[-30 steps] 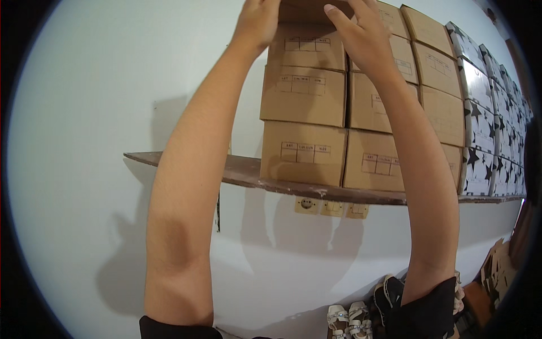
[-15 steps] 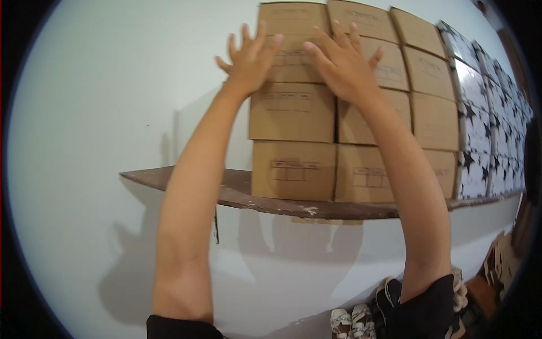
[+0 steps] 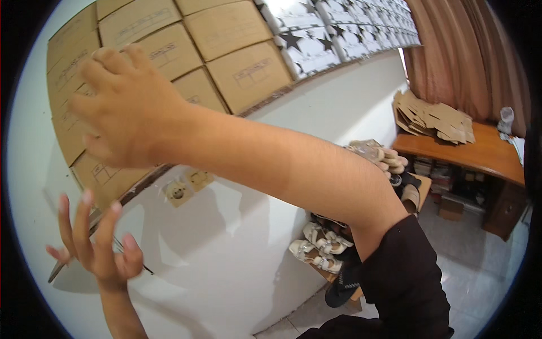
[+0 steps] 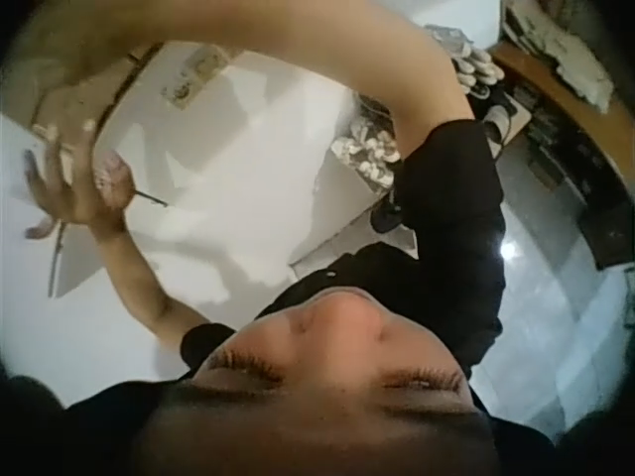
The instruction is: Folding cardboard sheets into shoe boxes and placing them on a shelf.
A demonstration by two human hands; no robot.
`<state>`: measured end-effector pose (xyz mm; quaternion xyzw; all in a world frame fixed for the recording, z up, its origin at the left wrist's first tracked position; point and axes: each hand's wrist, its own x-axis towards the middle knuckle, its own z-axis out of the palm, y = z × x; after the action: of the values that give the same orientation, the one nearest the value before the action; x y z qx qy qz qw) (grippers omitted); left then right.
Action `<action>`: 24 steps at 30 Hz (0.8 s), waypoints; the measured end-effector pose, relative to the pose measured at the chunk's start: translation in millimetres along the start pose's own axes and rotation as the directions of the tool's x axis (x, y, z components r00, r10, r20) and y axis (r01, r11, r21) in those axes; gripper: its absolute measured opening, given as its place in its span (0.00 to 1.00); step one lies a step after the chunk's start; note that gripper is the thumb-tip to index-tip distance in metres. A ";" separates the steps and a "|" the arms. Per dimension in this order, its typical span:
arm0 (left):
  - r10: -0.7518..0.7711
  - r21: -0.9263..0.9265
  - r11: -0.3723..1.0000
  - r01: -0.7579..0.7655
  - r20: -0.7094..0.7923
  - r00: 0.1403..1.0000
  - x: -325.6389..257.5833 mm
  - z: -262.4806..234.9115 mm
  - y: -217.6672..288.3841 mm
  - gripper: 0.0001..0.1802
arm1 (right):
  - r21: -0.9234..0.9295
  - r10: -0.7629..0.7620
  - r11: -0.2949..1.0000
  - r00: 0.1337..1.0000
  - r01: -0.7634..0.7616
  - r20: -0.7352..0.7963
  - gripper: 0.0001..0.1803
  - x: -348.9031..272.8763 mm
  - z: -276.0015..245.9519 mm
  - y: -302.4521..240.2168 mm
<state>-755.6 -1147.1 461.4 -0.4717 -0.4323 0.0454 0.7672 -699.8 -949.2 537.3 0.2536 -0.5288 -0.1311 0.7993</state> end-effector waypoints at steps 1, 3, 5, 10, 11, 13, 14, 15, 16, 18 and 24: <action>0.035 -0.002 0.999 -0.035 -0.021 0.999 -9.9 -3.2 10.6 0.18 | 0.094 0.013 0.996 0.999 -0.010 -0.035 0.17 -5.9 -5.9 -7.2; 0.111 -0.038 0.993 -0.113 -0.043 0.993 -27.8 -9.4 36.8 0.16 | 0.113 0.028 0.993 0.999 -0.025 -0.027 0.16 -29.7 -32.2 -17.6; 0.178 -0.141 0.970 -0.199 -0.147 0.973 -39.6 -7.0 68.5 0.15 | 0.089 0.031 0.996 0.999 -0.031 -0.006 0.15 -56.4 -78.8 -23.1; -0.008 -0.375 0.918 -0.130 -0.346 0.938 -53.4 -19.3 145.6 0.11 | -0.089 0.157 0.987 0.931 -0.135 0.329 0.15 -126.3 -209.8 -29.2; -0.211 -0.500 0.866 0.019 -0.329 0.921 -55.1 -19.0 167.8 0.12 | -0.151 0.232 0.971 0.897 -0.187 0.376 0.16 -140.0 -236.2 -27.2; -0.318 -0.504 0.836 0.217 -0.124 0.940 -72.2 -33.5 211.1 0.12 | -0.229 0.364 0.929 0.826 -0.290 0.430 0.17 -164.3 -277.3 -26.0; -0.420 -0.466 0.784 0.409 0.086 0.903 -79.8 -41.3 233.6 0.12 | -0.260 0.423 0.905 0.789 -0.338 0.447 0.17 -174.9 -297.8 -27.4; -0.428 -0.479 0.777 0.408 0.074 0.901 -80.8 -35.1 262.8 0.12 | -0.294 0.509 0.860 0.743 -0.418 0.434 0.18 -190.7 -325.1 -26.7; -0.550 -0.568 0.605 0.558 0.208 0.809 -79.8 -35.0 291.3 0.11 | -0.359 0.595 0.802 0.695 -0.478 0.403 0.18 -208.0 -349.1 -26.4; -0.636 -0.640 0.371 0.673 0.353 0.686 -58.8 -32.5 340.4 0.10 | -0.517 0.801 0.591 0.527 -0.619 0.285 0.18 -233.9 -412.6 -32.2; -0.542 -0.685 -0.205 0.699 0.674 0.501 38.7 -23.9 487.3 0.05 | -0.782 0.941 0.206 0.337 -0.588 -0.005 0.15 -249.1 -640.5 -47.0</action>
<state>-549.9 -876.5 109.2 -0.5375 -0.5821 -0.5788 0.1932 -214.2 -698.7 117.8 -0.4054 -0.6723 0.0674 0.6157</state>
